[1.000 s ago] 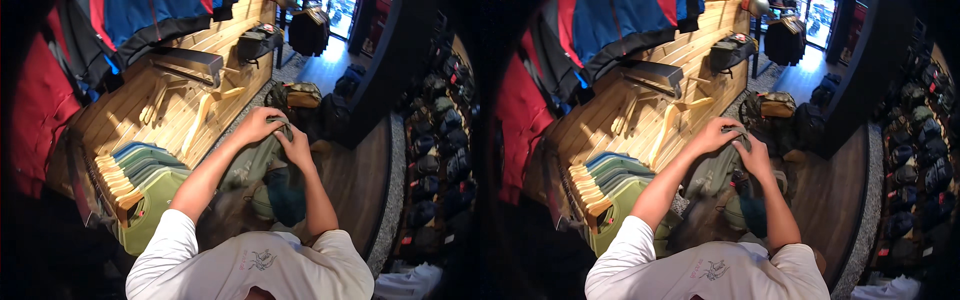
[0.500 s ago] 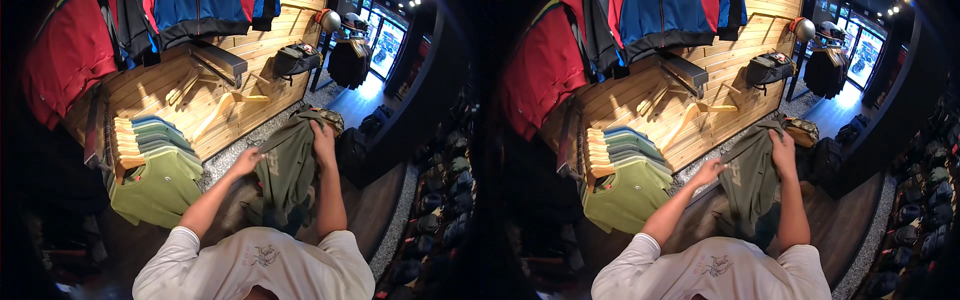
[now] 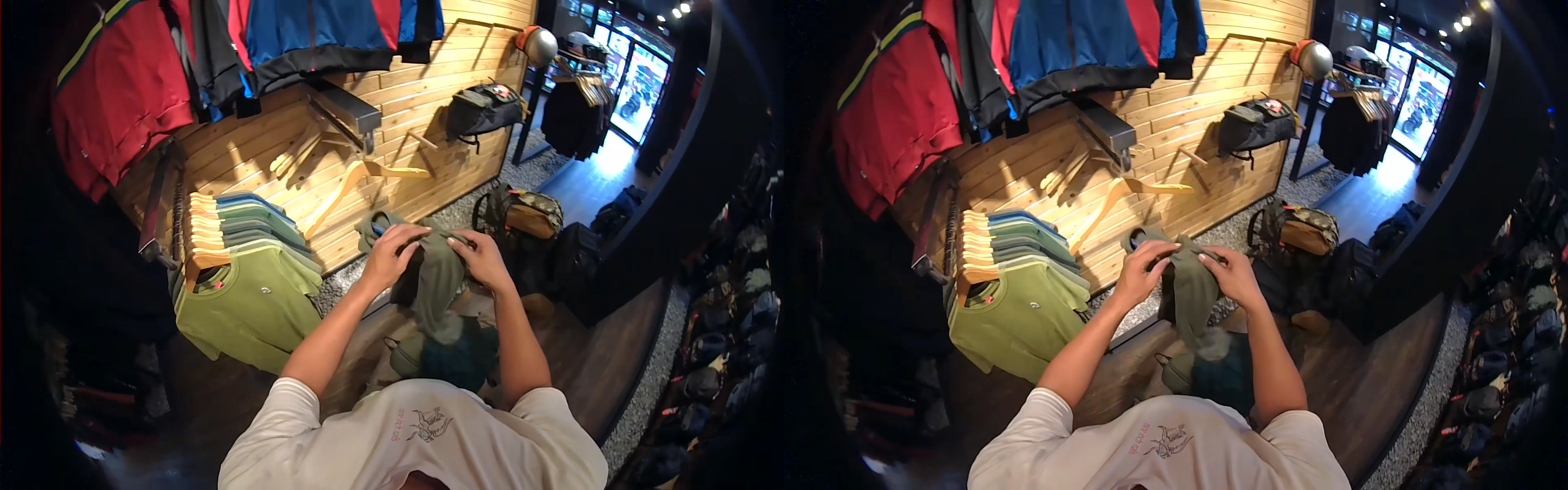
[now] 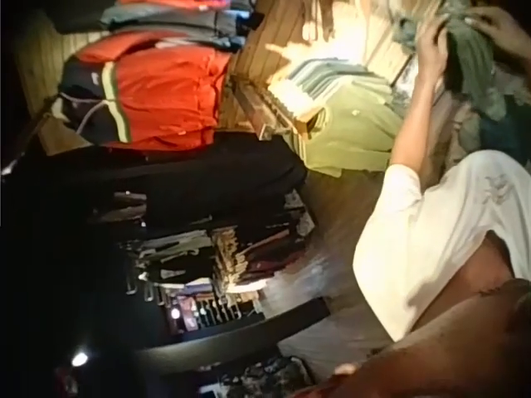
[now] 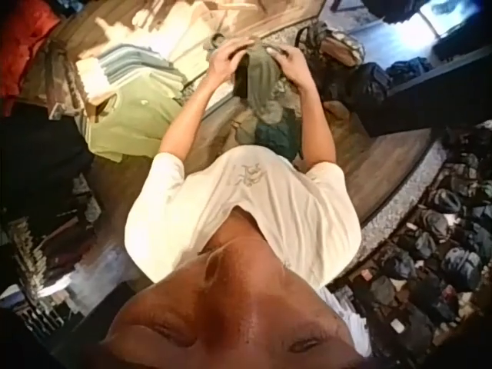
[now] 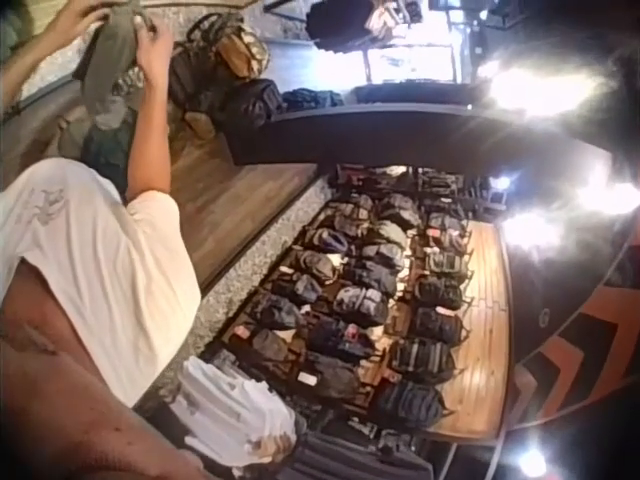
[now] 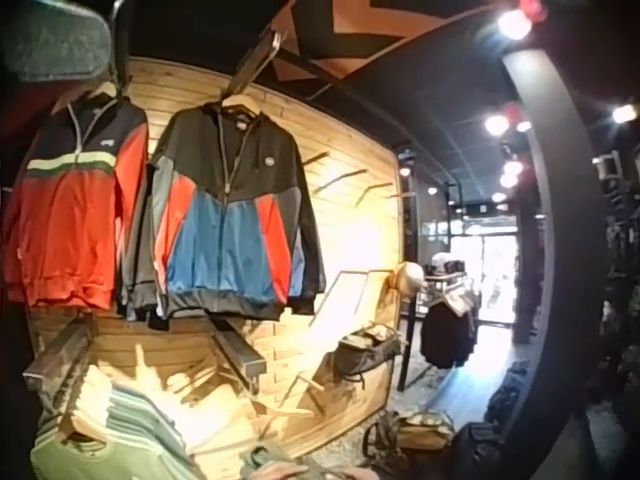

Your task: Placing various garments onto wooden hangers and organizing them on a display rack in a retail store.

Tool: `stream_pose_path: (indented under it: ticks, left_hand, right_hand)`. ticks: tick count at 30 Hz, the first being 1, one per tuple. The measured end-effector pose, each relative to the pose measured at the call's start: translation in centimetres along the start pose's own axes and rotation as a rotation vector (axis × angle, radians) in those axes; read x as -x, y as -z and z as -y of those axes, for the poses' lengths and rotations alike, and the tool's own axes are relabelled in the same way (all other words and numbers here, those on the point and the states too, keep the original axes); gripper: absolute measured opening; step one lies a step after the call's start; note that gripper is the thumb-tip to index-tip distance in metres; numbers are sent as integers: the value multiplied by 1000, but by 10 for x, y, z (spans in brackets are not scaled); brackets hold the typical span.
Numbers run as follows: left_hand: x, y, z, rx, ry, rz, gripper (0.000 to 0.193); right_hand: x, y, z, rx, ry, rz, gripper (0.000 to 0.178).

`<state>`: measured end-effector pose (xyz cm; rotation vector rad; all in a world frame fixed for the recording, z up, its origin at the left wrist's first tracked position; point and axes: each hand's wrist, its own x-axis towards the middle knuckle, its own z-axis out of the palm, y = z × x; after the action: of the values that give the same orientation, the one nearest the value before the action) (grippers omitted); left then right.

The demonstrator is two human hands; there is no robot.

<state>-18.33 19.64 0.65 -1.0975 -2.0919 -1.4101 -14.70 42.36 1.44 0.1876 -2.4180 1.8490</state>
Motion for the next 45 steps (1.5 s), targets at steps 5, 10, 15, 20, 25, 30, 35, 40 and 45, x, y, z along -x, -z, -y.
stream_pose_path:
  ticks: [5, 10, 15, 20, 25, 30, 35, 40, 45]
  left_hand:
    - [44, 29, 32, 58, 421, 47, 56]
    - [86, 28, 69, -60, 501, 179, 48]
    - [66, 57, 63, -52, 460, 20, 29]
    - [47, 88, 67, 79, 555, 133, 25]
    - [35, 113, 80, 429, 752, 256, 26]
    - [21, 120, 79, 432, 704, 90, 30]
    - [1, 124, 61, 430, 510, 343, 31]
    - [-1, 137, 69, 377, 542, 387, 33]
    - [8, 136, 84, 147, 459, 383, 32]
  right_hand:
    - [-25, -24, -9, -140, 166, 108, 26]
    - [-30, -66, 10, -638, -88, 254, 19]
    - [-55, -47, -14, -234, 125, -9, 19]
    - [-55, -40, -7, 185, 365, -257, 17]
    - [-59, -47, 2, 167, 507, -331, 13]
    - [-52, -42, 8, 471, 254, -161, 13]
    - [-51, -80, 21, 369, 397, 194, 38]
    - [-62, -72, 7, 230, 124, 174, 26]
    - [-63, -84, 32, 136, 198, 220, 30]
